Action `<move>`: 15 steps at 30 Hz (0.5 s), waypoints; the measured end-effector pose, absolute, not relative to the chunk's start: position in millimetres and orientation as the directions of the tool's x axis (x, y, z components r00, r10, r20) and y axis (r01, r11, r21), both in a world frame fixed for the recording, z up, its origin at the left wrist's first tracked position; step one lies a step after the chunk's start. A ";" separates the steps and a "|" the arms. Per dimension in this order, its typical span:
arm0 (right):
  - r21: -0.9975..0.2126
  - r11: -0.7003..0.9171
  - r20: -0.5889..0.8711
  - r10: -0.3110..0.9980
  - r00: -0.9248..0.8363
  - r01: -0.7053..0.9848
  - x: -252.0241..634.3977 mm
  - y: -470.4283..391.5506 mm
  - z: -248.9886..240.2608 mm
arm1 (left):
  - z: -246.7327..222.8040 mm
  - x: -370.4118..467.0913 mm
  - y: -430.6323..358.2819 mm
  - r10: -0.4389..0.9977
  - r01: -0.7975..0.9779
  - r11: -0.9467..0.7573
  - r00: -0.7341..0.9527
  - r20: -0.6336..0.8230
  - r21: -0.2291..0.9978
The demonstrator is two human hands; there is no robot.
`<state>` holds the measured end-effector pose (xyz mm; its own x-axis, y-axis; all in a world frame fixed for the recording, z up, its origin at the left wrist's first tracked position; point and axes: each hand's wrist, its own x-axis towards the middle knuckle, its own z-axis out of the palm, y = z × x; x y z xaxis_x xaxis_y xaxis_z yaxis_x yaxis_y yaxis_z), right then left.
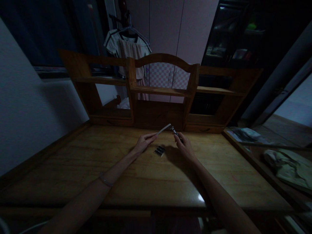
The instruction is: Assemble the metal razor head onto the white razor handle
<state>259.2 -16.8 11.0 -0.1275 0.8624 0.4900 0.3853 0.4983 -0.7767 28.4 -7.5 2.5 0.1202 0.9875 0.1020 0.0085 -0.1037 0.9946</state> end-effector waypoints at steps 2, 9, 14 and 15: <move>-0.774 0.502 0.494 0.860 -0.128 0.385 259.2 -17.7 11.5 | 4.3 30.0 -9.0 0.988 0.009 -0.104 0.120 0.102 0.995; -0.799 0.487 0.468 0.872 -0.142 0.352 258.0 -19.5 13.4 | 7.3 29.3 -10.6 0.991 -0.040 -0.082 0.098 0.086 0.996; -0.795 0.491 0.469 0.870 -0.153 0.356 259.0 -20.8 15.6 | 7.5 30.6 -12.7 0.991 -0.019 -0.069 0.113 0.071 0.997; -0.796 0.489 0.469 0.871 -0.148 0.356 259.3 -20.9 15.7 | 8.0 30.4 -12.9 0.993 -0.014 -0.060 0.100 0.061 0.998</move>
<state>259.3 -20.9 15.7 -0.1482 0.8709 0.4686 0.3559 0.4890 -0.7963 30.4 -12.9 8.0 0.1002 0.9931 0.0612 -0.0141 -0.0601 0.9981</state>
